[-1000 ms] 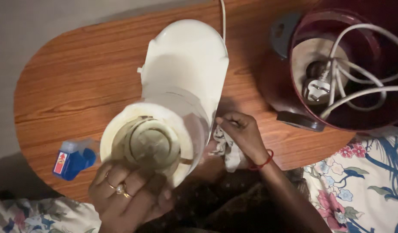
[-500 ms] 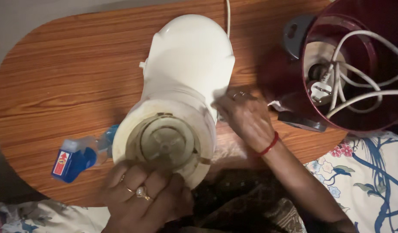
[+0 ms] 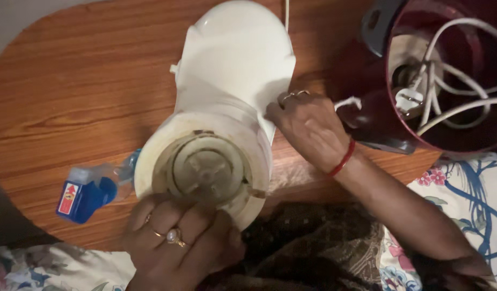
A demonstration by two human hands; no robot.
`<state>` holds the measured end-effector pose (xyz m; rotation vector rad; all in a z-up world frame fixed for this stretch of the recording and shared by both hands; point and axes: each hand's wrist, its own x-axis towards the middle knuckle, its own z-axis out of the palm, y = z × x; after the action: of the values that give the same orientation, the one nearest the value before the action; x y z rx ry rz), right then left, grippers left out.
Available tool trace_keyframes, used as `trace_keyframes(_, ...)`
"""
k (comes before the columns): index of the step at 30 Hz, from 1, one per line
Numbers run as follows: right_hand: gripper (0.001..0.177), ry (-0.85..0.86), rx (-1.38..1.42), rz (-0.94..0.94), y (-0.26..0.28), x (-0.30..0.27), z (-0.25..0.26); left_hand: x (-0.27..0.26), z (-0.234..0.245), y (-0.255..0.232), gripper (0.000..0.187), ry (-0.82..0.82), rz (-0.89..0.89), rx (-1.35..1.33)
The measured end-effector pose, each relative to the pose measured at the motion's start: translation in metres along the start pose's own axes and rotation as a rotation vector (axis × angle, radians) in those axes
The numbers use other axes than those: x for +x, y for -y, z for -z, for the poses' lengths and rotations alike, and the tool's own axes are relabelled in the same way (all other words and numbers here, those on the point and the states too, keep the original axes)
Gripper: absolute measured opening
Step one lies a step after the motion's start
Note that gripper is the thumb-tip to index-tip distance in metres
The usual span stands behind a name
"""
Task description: The person cleans the base of a kitchen mixer by spraying it with a cleaning solution and wiping all surfaces with a cloth.
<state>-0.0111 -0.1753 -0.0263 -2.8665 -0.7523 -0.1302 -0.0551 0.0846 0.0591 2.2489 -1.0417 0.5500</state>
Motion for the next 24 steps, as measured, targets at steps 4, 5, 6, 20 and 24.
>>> trace_keyframes(4,0.017,0.019,-0.004,0.062,0.004,-0.002,0.005,0.005,0.007,0.003,0.013,0.068,-0.044,-0.015)
trace_keyframes(5,0.012,0.029,-0.015,0.045,0.003,0.000,0.003,0.006,0.012,0.007,0.013,0.097,-0.076,-0.017)
trace_keyframes(6,0.008,0.040,-0.029,0.021,0.000,0.002,0.000,0.007,0.013,0.010,0.013,0.126,-0.115,-0.025)
trace_keyframes(20,0.016,0.078,0.087,-0.218,0.003,-0.015,-0.024,0.002,0.003,-0.001,0.012,0.043,-0.008,0.017)
trace_keyframes(24,0.010,-0.182,0.135,-0.151,0.006,-0.021,-0.029,0.001,0.002,-0.008,0.008,0.027,0.065,0.061)
